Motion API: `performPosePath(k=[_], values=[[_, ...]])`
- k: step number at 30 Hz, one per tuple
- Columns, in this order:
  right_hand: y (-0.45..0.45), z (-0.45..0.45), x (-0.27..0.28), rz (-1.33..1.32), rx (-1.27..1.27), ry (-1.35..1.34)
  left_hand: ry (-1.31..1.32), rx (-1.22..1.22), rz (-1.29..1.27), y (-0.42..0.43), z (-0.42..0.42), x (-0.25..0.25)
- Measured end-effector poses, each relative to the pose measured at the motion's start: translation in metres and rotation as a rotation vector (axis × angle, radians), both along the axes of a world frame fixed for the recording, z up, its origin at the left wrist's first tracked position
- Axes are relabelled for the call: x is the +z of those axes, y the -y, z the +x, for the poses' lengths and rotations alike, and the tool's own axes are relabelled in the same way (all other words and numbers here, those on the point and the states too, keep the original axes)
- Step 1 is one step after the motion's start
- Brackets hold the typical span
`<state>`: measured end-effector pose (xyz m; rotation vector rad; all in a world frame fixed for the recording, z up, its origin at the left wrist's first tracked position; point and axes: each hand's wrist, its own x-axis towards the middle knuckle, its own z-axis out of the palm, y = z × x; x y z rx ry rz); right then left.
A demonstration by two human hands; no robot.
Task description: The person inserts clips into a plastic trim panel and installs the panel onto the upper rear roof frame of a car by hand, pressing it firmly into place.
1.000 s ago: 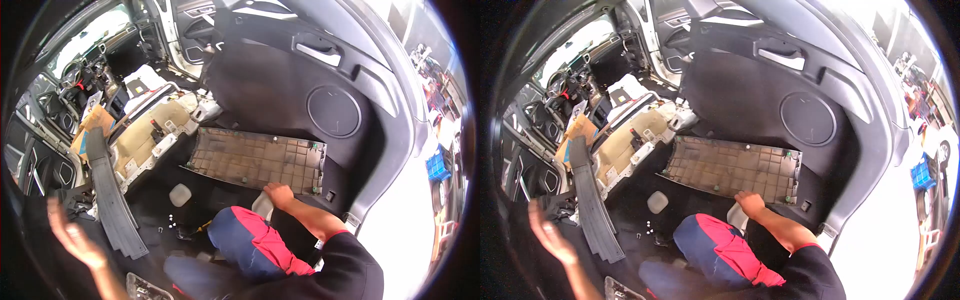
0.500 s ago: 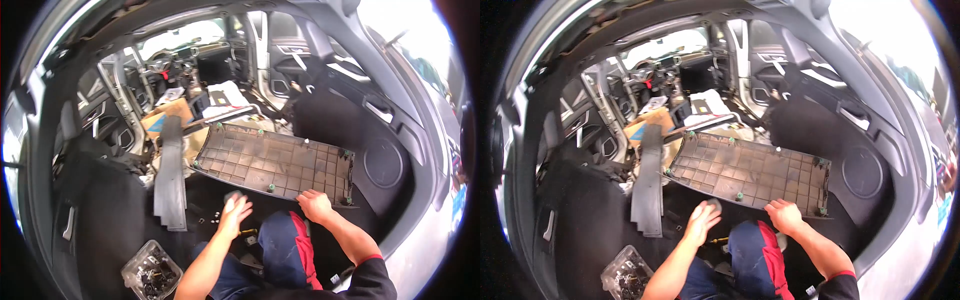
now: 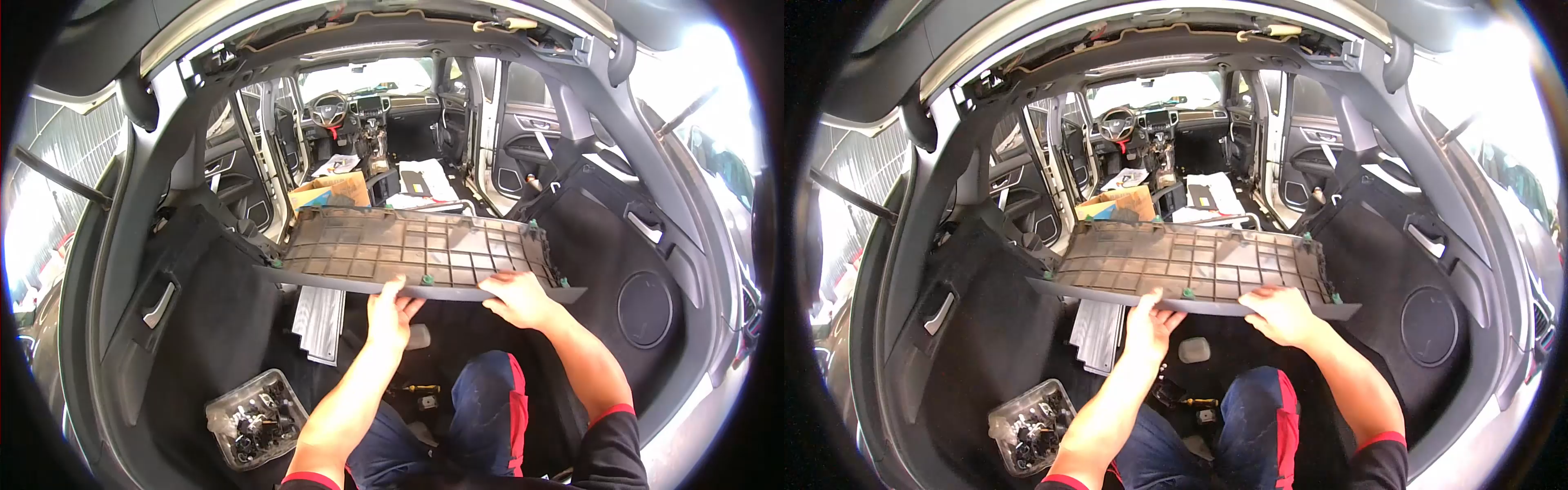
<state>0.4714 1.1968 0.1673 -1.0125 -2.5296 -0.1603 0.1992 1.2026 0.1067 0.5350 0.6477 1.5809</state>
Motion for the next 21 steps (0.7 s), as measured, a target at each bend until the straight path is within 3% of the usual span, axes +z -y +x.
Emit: performPosePath(k=[5, 9, 13, 20, 21], values=[[0.004, -0.011, 0.038, 0.34, -0.061, -0.177, -0.003, 0.037, 0.055, -0.002, -0.017, 0.054], [0.026, -0.011, 0.059, 0.597, -0.089, -0.292, -0.005, 0.062, 0.115, -0.007, -0.036, 0.066], [0.037, 0.0, 0.056, 0.563, -0.08, -0.357, 0.001, 0.063, 0.135, 0.002, -0.047, 0.055], [0.032, 0.043, 0.08, 0.145, -0.086, -0.303, -0.072, 0.042, 0.032, 0.005, -0.105, 0.023], [0.019, 0.047, 0.077, 0.197, -0.073, -0.316, -0.052, 0.033, 0.033, -0.002, -0.113, 0.018]])
